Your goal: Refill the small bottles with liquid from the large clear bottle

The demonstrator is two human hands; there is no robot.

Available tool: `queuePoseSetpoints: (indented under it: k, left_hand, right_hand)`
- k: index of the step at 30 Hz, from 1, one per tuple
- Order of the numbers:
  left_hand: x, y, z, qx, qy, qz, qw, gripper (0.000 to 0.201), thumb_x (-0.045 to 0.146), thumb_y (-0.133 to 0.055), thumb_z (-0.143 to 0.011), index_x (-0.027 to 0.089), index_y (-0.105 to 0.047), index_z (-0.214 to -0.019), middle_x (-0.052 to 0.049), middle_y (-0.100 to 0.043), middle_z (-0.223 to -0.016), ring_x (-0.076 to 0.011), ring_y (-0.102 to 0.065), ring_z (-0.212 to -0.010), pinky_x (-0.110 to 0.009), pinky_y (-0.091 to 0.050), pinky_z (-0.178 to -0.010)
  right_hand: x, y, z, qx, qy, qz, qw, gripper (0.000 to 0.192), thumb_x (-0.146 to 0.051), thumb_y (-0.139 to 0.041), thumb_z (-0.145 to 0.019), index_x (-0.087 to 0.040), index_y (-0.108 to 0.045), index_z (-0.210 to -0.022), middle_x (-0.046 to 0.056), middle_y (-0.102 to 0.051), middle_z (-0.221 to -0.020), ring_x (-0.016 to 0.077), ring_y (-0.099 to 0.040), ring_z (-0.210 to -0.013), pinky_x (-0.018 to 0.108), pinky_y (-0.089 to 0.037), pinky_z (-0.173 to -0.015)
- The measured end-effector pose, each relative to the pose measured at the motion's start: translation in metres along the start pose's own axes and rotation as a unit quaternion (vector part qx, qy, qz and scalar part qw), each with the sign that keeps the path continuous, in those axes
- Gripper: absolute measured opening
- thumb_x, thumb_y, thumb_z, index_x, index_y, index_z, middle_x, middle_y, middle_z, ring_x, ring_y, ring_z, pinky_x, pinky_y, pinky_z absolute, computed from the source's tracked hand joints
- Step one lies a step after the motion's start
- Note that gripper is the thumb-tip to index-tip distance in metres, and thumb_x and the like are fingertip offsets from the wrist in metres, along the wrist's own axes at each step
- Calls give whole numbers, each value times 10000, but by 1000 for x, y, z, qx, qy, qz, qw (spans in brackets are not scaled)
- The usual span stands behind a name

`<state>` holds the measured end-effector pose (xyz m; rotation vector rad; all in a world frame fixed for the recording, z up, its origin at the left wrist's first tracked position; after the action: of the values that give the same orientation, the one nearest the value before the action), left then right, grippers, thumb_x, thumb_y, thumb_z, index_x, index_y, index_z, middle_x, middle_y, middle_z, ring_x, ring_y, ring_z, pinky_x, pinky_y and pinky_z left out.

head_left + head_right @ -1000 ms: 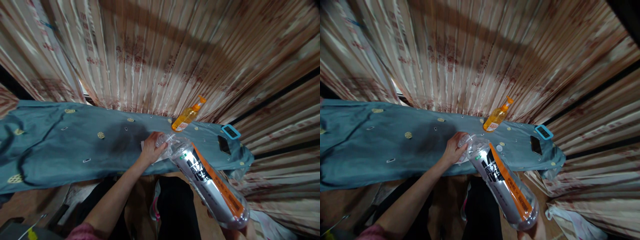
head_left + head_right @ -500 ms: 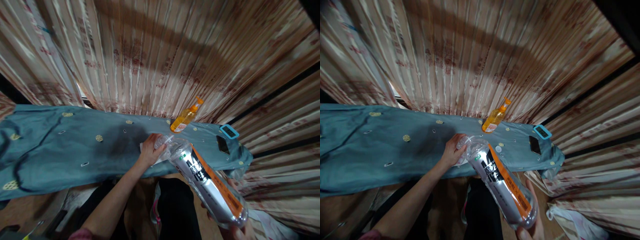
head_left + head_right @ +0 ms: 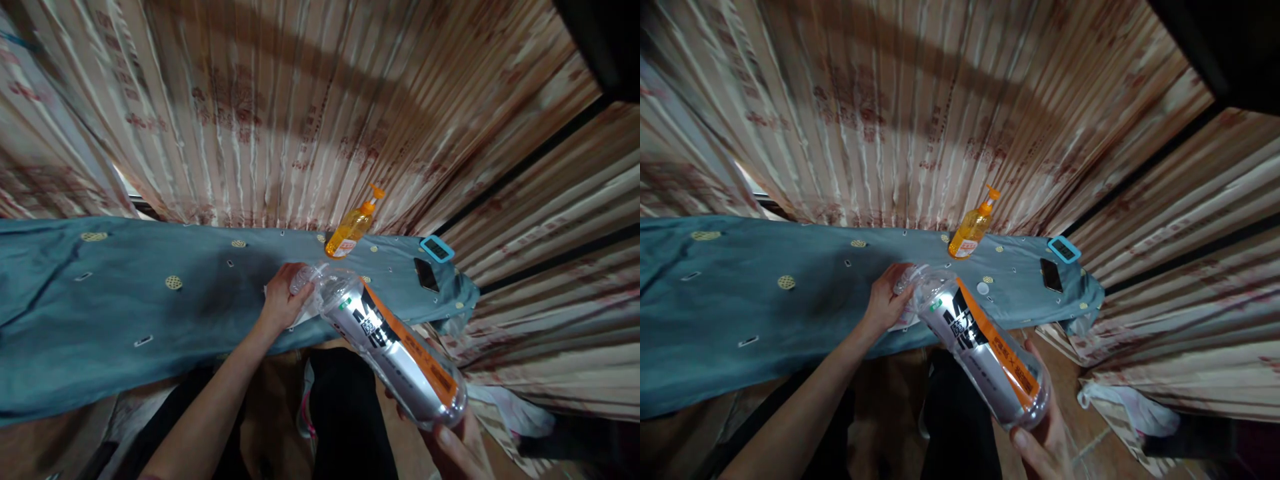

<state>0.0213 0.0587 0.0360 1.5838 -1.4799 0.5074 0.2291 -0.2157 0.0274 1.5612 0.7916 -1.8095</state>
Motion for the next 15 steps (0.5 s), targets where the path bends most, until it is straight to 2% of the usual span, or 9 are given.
queuePoseSetpoints:
  k: [3, 7, 12, 15]
  left_hand:
    - [-1, 0, 0, 3, 2, -3, 1000, 494, 592, -469, -947, 164, -691, -1051, -97, -718, -977, -255, -681, -916, -356, -523, -832]
    - [0, 1, -1, 7, 0, -3, 1000, 510, 601, -459, -947, 160, -690, -1056, -95, -712, -968, -251, -681, -897, -353, -524, -813]
    - [1, 1, -1, 6, -2, -1, 1000, 502, 599, -465, -945, 163, -690, -1049, -95, -716, -969, -256, -683, -911, -362, -525, -825]
    - [0, 1, -1, 11, -3, 6, 1000, 505, 598, -471, -943, 157, -689, -1055, -106, -717, -979, -261, -685, -910, -371, -524, -823]
  right_hand:
    - [8, 2, 1, 35, -47, -45, 997, 1135, -583, -897, -549, -339, -367, -1523, 91, -451, -1572, 376, -440, -1415, 505, -415, -1119]
    - [4, -4, 2, 51, -61, -48, 996, 1159, -599, -910, -498, -294, -404, -1495, 143, -467, -1545, 437, -466, -1366, 578, -420, -1088]
    - [-3, -8, 2, 59, -48, -52, 996, 1104, -578, -922, -495, -255, -458, -1444, 145, -565, -1450, 385, -491, -1375, 497, -390, -1138]
    - [-3, -8, 1, 55, -46, -41, 997, 1101, -594, -907, -498, -279, -456, -1452, 134, -567, -1453, 385, -513, -1352, 470, -490, -1007]
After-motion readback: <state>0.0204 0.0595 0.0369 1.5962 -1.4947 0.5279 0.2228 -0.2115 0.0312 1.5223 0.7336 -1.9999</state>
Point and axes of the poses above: each hand's wrist, its own z-axis away from the middle knuckle, its own y-axis out of the back of the hand, x = y × z, the point moved 10 cm from there along -z, towards the middle knuckle
